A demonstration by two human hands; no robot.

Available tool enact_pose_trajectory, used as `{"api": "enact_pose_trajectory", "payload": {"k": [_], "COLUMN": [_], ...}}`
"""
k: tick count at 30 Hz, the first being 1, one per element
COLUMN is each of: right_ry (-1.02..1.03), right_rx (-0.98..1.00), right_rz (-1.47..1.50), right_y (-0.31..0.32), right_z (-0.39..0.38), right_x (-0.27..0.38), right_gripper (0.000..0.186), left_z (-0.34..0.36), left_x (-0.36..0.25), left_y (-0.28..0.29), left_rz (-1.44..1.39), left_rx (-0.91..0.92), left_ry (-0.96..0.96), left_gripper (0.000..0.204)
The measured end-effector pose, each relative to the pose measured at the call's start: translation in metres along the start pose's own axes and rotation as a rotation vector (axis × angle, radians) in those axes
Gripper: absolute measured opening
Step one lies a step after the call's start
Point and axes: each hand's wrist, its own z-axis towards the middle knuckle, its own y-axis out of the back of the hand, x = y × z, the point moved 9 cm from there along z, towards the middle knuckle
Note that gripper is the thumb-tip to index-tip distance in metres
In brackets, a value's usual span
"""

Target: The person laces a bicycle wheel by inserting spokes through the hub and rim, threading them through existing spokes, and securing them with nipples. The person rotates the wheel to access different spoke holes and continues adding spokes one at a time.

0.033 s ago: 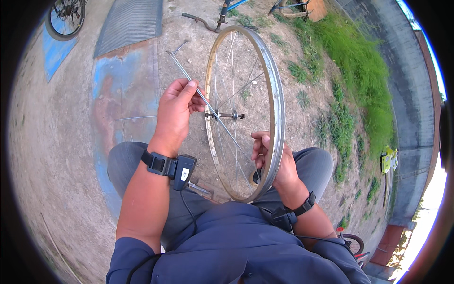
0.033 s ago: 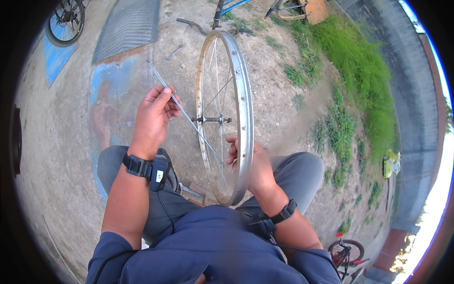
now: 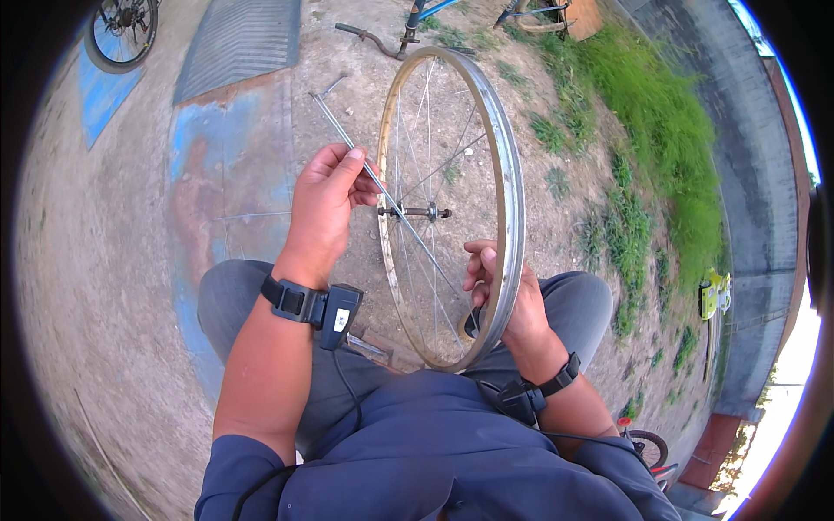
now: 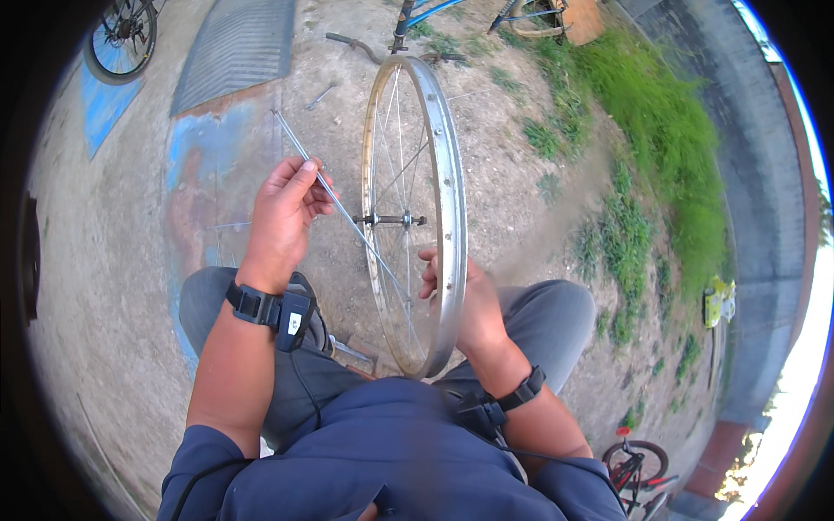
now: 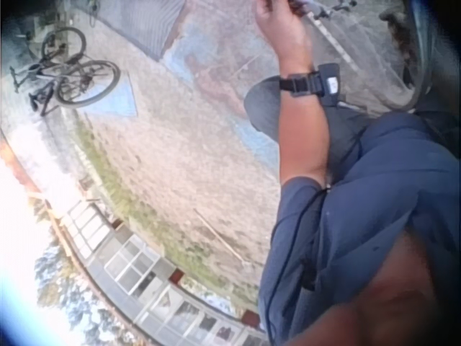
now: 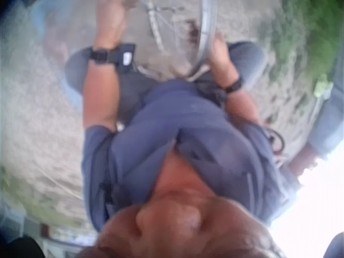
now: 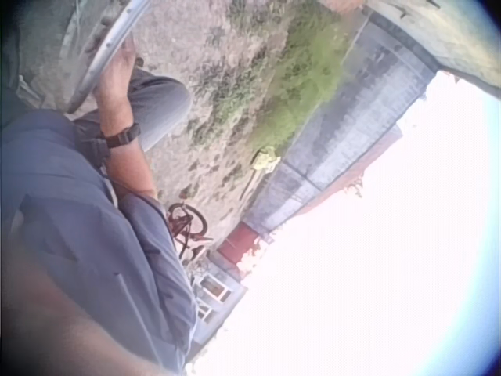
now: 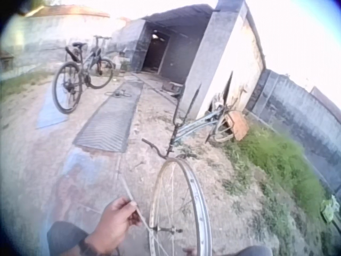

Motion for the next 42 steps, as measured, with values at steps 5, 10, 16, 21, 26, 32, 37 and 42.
{"api": "enact_pose_trajectory", "payload": {"k": [5, 10, 16, 21, 26, 32, 37, 42], "right_ry": [-0.085, -0.152, -0.229, -0.238, -0.161, -0.165, -0.175, -0.165], "right_rx": [0.086, 0.160, 0.195, 0.185, 0.182, 0.131, 0.114, 0.052], "right_rz": [-0.220, -0.245, -0.119, -0.001, -0.029, -0.026, -0.142, -0.178], "right_y": [-0.009, -0.020, -0.022, -0.016, -0.011, -0.001, 0.022, 0.057], "right_z": [0.010, 0.011, 0.010, 0.012, 0.014, 0.012, 0.011, 0.015], "right_x": [-0.014, -0.024, -0.032, -0.041, -0.039, -0.038, -0.033, -0.029], "right_gripper": [0.036, 0.033, 0.027, 0.022, 0.022, 0.019, 0.022, 0.022], "left_z": [0.000, -0.001, -0.003, -0.006, -0.007, -0.007, -0.006, -0.004], "left_x": [0.002, 0.006, 0.006, 0.006, 0.005, 0.008, 0.008, 0.006], "left_y": [-0.005, -0.007, -0.011, -0.022, -0.028, -0.035, -0.044, -0.053], "left_rz": [0.032, 0.043, 0.071, 0.056, 0.051, 0.049, 0.057, 0.072], "left_rx": [0.051, 0.048, 0.066, 0.152, 0.199, 0.224, 0.235, 0.223], "left_ry": [0.014, 0.028, 0.043, 0.071, 0.064, 0.058, 0.057, 0.041], "left_gripper": [0.016, 0.016, 0.017, 0.023, 0.026, 0.025, 0.021, 0.017]}}
